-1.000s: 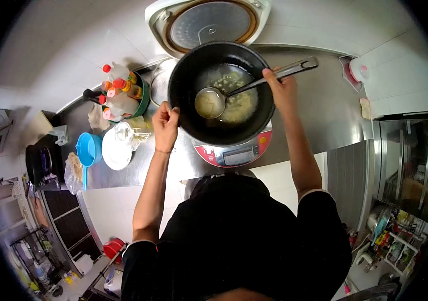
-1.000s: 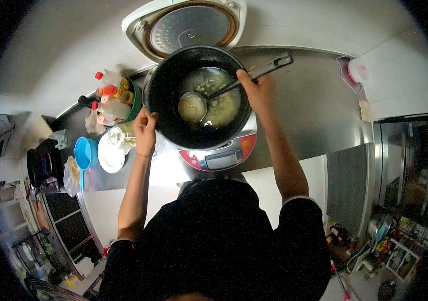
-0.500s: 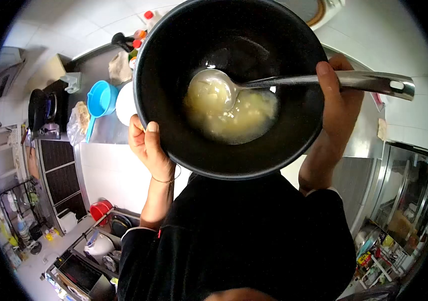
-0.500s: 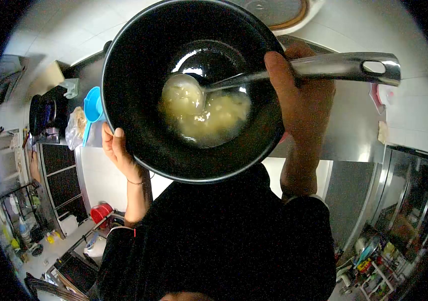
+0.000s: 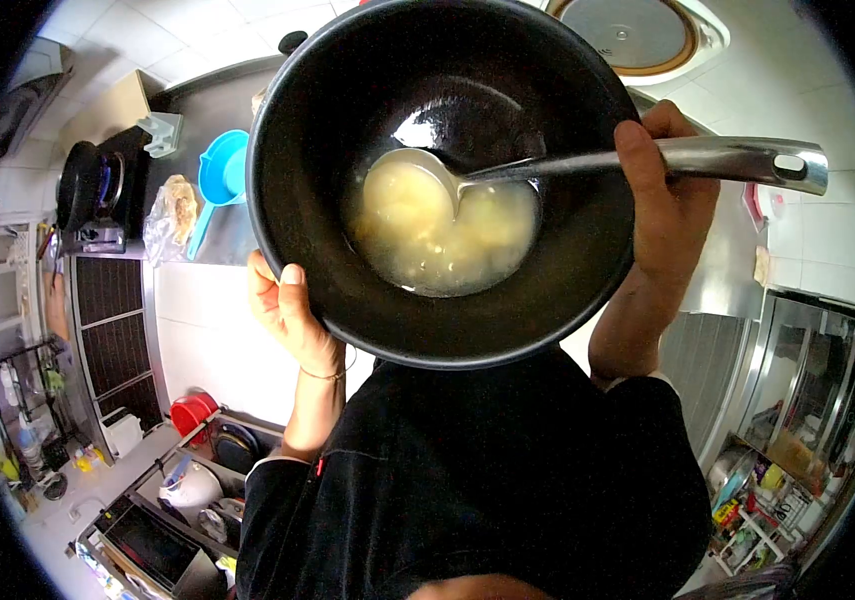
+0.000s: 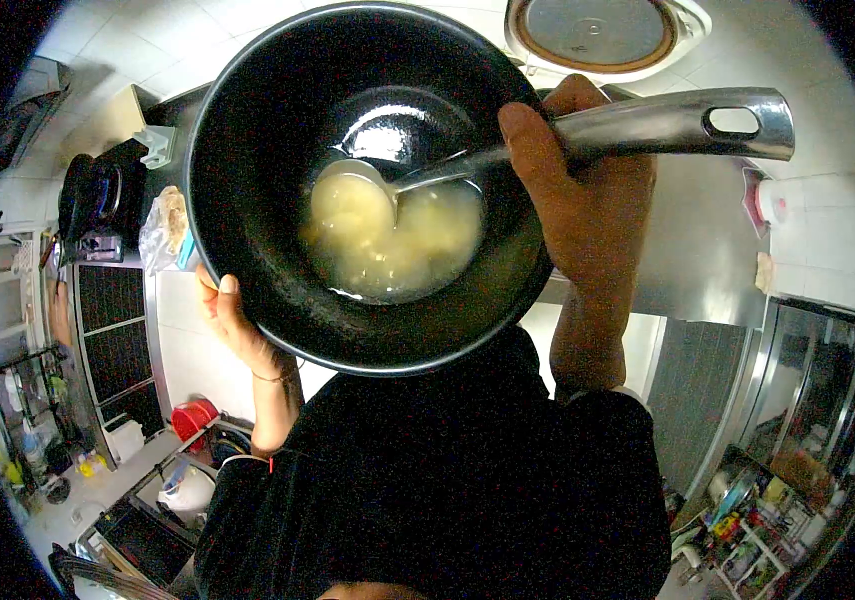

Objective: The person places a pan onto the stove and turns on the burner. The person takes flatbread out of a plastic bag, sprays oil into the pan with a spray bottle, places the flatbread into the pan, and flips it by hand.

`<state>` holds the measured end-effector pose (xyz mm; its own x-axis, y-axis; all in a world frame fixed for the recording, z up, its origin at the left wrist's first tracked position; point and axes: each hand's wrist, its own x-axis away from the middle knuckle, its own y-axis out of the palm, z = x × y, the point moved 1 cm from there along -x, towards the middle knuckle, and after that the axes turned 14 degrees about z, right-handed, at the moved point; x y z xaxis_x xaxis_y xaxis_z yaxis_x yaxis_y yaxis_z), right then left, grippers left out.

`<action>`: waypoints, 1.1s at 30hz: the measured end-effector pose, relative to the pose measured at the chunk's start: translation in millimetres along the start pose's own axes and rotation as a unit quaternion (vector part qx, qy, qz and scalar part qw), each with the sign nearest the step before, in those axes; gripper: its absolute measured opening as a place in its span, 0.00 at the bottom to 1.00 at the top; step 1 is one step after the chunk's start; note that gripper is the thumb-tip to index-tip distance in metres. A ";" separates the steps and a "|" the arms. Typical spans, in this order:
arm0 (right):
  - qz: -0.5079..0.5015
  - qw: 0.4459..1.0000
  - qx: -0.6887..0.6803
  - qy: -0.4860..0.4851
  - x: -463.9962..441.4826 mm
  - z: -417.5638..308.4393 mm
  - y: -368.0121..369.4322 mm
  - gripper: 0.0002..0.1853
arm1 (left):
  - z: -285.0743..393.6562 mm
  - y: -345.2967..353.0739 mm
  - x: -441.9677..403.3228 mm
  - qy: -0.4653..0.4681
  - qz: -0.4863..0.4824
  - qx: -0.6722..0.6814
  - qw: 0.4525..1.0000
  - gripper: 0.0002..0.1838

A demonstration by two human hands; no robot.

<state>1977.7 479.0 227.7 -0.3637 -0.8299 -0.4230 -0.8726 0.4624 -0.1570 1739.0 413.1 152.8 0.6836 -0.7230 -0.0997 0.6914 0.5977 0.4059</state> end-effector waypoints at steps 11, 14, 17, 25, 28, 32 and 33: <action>0.016 0.994 0.098 0.038 38.9 10.3 6.0 0.13 | 8.5 -34.4 -17.7 -0.037 -0.077 -0.050 0.995 0.11; 0.032 0.975 0.210 0.060 62.5 33.4 2.9 0.12 | 2.5 -39.5 -19.5 -0.064 -0.116 -0.108 0.985 0.13; 0.002 0.983 0.141 0.119 93.1 69.7 -0.8 0.12 | -26.1 -60.8 -21.2 -0.096 -0.147 -0.145 0.974 0.14; 0.060 0.969 0.086 0.226 180.0 147.2 21.8 0.13 | -130.4 -111.7 -31.2 -0.124 -0.241 -0.256 0.928 0.16; 0.046 0.960 0.100 0.258 205.9 196.7 22.5 0.13 | -164.5 -116.5 -40.4 -0.058 -0.254 -0.294 0.920 0.16; 0.063 0.940 0.077 0.327 213.4 209.4 41.3 0.23 | -192.8 -111.0 -62.1 -0.041 -0.257 -0.363 0.895 0.13; 0.058 0.934 0.069 0.346 215.5 218.1 43.1 0.21 | -197.5 -109.3 -69.1 -0.014 -0.267 -0.382 0.885 0.13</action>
<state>1932.8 388.2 -64.9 -0.6183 -0.7526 0.2265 -0.7815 0.5581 -0.2789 1662.4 466.2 -64.1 0.2139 -0.9747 -0.0655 0.8778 0.2212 -0.4250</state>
